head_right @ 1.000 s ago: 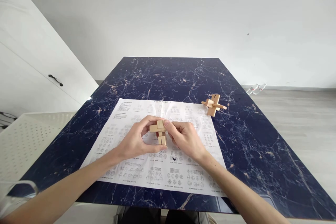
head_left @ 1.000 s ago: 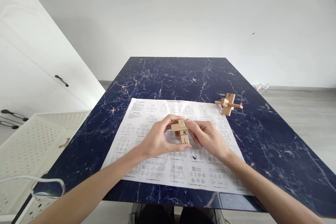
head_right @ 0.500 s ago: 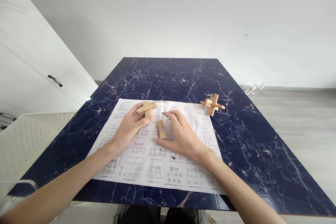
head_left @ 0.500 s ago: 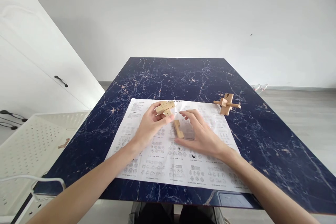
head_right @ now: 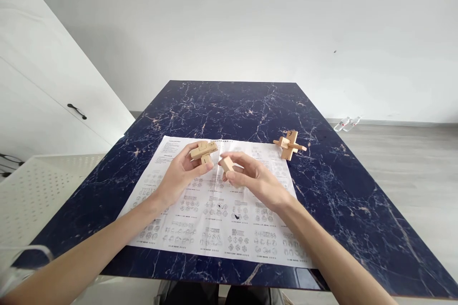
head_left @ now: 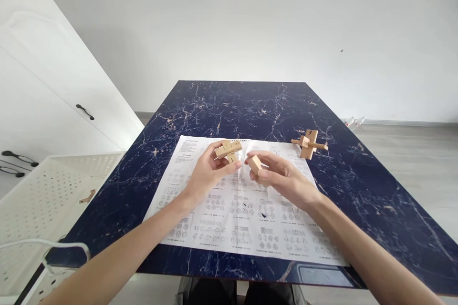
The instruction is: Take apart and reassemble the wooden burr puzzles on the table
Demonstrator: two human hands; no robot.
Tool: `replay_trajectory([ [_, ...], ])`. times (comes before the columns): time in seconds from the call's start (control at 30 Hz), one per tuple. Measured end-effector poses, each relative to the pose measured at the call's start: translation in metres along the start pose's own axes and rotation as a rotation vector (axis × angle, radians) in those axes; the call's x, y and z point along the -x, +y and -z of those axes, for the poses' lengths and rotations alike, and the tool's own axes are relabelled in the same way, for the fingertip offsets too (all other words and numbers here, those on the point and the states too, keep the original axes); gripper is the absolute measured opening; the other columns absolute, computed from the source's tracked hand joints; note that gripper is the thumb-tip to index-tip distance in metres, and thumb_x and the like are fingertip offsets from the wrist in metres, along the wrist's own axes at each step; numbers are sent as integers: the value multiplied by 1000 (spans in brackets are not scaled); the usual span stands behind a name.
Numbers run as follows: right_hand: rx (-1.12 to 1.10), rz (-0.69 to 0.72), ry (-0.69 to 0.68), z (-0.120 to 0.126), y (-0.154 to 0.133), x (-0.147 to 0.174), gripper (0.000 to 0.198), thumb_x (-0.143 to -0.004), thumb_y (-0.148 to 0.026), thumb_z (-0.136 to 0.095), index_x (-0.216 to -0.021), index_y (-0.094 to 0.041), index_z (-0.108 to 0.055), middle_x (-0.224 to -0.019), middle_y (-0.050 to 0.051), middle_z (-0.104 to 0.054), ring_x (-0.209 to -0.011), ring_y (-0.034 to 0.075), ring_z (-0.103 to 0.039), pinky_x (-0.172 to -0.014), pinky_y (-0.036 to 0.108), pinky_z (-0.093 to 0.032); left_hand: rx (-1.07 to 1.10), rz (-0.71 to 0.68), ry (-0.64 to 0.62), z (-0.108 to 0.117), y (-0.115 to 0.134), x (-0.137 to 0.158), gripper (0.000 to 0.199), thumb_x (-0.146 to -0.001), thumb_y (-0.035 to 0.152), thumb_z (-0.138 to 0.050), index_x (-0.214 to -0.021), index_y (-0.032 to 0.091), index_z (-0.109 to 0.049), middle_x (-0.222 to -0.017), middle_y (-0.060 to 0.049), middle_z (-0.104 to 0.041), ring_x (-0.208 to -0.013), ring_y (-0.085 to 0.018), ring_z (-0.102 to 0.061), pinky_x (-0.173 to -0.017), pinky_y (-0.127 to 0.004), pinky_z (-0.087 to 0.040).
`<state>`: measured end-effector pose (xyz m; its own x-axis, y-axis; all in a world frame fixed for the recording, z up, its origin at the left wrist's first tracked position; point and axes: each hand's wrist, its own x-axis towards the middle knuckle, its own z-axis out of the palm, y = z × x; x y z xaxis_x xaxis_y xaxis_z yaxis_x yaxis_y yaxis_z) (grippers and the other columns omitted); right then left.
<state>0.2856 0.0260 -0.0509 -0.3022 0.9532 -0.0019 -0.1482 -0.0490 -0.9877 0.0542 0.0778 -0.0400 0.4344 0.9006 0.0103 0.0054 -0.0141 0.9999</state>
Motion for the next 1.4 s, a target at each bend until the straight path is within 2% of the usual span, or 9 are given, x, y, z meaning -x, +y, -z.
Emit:
replay_trajectory([
  [0.13, -34, -136, 195, 0, 6, -2, 36, -93, -54, -78, -107, -22, -70, -75, -3, -58, -58, 10, -41, -52, 26, -36, -48, 22, -4, 0, -1, 0, 62, -86, 36, -85, -140, 24, -57, -133, -11, -70, -112, -26, -71, -94, -42, -60],
  [0.27, -73, -179, 435, -3, 10, -5, 40, -89, -58, -78, -102, -21, -68, -80, -1, -63, -52, 9, -39, -45, 26, -30, -75, 29, -11, -1, -1, 0, 62, -87, 37, -85, -140, 24, -57, -132, -11, -69, -109, -25, -70, -93, -41, -60],
  [0.4, -146, -213, 443, 0, 8, -4, 42, -92, -60, -73, -107, -22, -66, -71, -4, -59, -42, 7, -24, -38, 28, -11, -89, 34, -36, -2, 0, 1, 62, -87, 39, -85, -139, 23, -56, -129, -11, -69, -107, -24, -70, -91, -40, -59],
  [0.53, -191, -181, 373, 4, 8, -4, 43, -96, -65, -67, -93, -22, -63, -60, -7, -45, -47, 11, -28, -44, 28, -27, -142, 16, -72, -5, 1, 3, 63, -87, 43, -85, -140, 25, -55, -124, -9, -70, -100, -22, -69, -88, -39, -59],
  [0.73, -87, -69, 296, 0, 8, -5, 44, -98, -68, -63, -101, -23, -65, -93, 4, -58, -80, 19, -55, -72, 31, -52, -193, -26, -99, -7, 1, 4, 62, -88, 45, -84, -140, 25, -55, -119, -8, -68, -95, -20, -67, -85, -38, -58],
  [0.87, 142, -29, 359, -1, 11, -3, 52, -103, -74, -47, -105, -26, -69, -96, 4, -55, -82, 20, -53, -73, 32, -52, -173, -30, -88, -6, 0, 4, 61, -88, 45, -84, -138, 25, -56, -115, -7, -68, -91, -19, -66, -84, -37, -59],
  [1.07, 225, 77, 254, -6, 6, 1, 46, -106, -67, -50, -109, -25, -67, -75, -3, -45, -64, 15, -43, -61, 31, -43, -177, -26, -85, -7, 1, 5, 59, -89, 45, -83, -138, 26, -55, -121, -9, -68, -94, -20, -68, -84, -39, -60],
  [1.2, 486, 172, 329, -11, 7, 0, 35, -106, -57, -57, -111, -24, -65, -79, 0, -57, -67, 18, -50, -63, 33, -45, -161, -26, -74, -7, 2, 5, 61, -88, 43, -84, -138, 24, -55, -124, -10, -69, -101, -24, -70, -87, -40, -60],
  [1.4, 735, 280, 364, -15, 16, 0, 31, -111, -45, -47, -128, -23, -61, -95, 8, -72, -81, 23, -67, -78, 40, -55, -258, -94, 25, -6, -4, 4, 66, -87, 48, -85, -141, 25, -54, -115, -7, -73, -91, -21, -69, -85, -39, -60],
])
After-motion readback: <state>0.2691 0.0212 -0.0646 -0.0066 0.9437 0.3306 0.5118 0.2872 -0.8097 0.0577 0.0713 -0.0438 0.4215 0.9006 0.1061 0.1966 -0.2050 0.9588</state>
